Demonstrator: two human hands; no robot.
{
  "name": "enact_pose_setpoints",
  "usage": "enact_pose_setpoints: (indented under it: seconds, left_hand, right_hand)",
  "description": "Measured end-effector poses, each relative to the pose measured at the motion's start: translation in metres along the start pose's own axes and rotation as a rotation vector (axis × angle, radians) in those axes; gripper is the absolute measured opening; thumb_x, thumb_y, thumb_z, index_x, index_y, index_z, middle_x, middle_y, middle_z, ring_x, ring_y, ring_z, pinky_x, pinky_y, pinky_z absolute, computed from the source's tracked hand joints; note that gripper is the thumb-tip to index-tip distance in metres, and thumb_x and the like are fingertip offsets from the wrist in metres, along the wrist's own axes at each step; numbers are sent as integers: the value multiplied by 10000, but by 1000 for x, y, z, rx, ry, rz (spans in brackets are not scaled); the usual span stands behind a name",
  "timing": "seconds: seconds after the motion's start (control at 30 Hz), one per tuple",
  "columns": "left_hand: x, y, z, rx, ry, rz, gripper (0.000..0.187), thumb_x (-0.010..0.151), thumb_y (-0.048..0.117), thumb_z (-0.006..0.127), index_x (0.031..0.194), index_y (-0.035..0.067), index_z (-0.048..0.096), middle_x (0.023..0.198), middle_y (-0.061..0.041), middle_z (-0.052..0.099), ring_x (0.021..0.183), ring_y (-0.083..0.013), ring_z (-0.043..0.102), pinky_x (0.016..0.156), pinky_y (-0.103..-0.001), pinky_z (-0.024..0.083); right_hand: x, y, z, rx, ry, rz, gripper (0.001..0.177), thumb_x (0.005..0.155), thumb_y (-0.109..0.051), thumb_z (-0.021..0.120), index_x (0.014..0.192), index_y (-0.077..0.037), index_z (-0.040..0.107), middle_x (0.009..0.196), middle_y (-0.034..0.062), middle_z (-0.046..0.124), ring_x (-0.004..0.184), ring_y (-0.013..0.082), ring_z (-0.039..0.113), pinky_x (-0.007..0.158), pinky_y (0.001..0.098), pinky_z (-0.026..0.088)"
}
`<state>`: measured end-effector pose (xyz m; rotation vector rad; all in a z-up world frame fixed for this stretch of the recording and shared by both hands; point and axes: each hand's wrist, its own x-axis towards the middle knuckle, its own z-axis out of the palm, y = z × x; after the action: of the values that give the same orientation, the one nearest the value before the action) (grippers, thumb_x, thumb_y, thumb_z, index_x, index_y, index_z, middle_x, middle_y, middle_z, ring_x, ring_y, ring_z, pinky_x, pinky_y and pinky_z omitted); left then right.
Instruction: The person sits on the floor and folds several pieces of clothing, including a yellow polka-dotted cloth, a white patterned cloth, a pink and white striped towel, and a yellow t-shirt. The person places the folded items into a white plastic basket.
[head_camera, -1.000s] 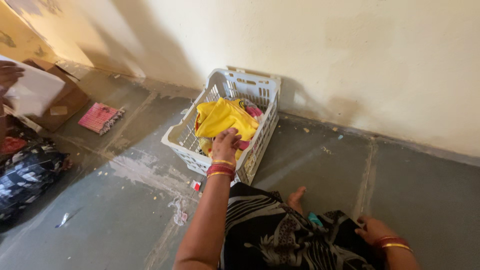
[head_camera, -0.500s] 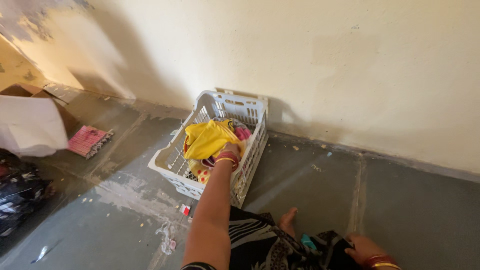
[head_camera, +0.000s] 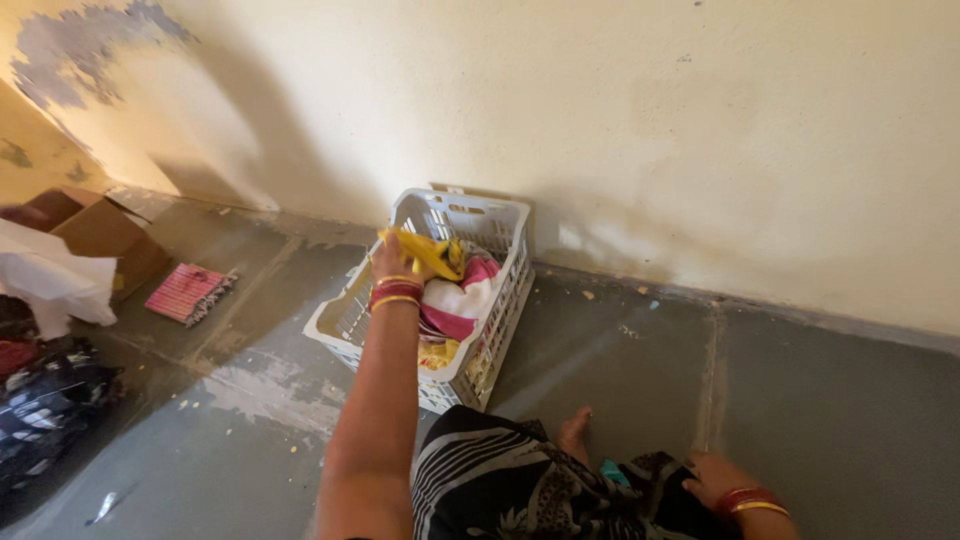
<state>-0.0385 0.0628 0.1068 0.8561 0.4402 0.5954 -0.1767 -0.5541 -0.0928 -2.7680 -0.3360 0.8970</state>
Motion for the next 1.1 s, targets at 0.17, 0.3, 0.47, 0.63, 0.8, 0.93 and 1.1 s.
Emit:
enact_pose_setpoints:
  seconds: [0.17,0.3,0.47,0.63,0.8,0.93,1.1]
  left_hand:
    - [-81,103,98,-292,-538,76,459,984,443,628,1331,154,546,1430,-93,537,1354,-353,477,1063,-736,379]
    - [-170,147,173,-336,-924,135,468,1019,416,615,1411,172,533,1468,-101,545,1437,-379,457,1172,-742,348]
    - [-280,153,236,-534,-1376,68,333,1255,371,518,1423,83,521,1437,-106,606,1347,-278,522,1249,-597,310]
    - [-356,158,267,-568,-1556,-53,371,1228,417,489,1409,98,546,1422,-88,614,1350,-232,551,1260,-483,286]
    - [-380,126,293,-598,-1613,-151,422,1182,373,563,1478,83,484,1490,-113,543,1426,-263,505,1268,-484,325]
    - [-381,62,305,-571,-1598,-176,508,1146,338,623,1534,71,433,1545,-133,486,1486,-287,468,1275,-485,356]
    - [-339,-40,308,-123,-1372,62,646,1100,294,698,1603,56,371,1614,-159,415,1561,-318,422,1283,-487,395]
  right_hand:
    - [0,-5,-4,-82,-9,-94,439,937,-391,686,1244,-81,641,1266,155,691,1219,345,635,1070,416,509]
    - [-1,-5,-3,-2,28,-42,491,939,-385,701,1302,-75,586,1323,156,644,1249,336,614,1072,415,502]
    - [-2,0,-1,121,85,-114,476,894,-368,681,1251,-57,631,1287,120,723,1228,282,680,1053,385,540]
    - [5,5,2,16,67,-98,571,956,-436,654,1369,-62,535,1390,174,581,1284,352,561,1074,445,462]
    - [5,-2,15,110,473,-380,626,900,-454,672,1352,-42,540,1338,208,607,1241,391,572,1050,458,481]
    - [-9,-6,5,393,416,-420,623,906,-459,665,1365,-55,542,1353,200,606,1251,384,572,1057,457,478]
    - [-50,-4,-31,662,288,-415,620,914,-464,655,1381,-72,544,1372,191,605,1263,376,572,1065,456,475]
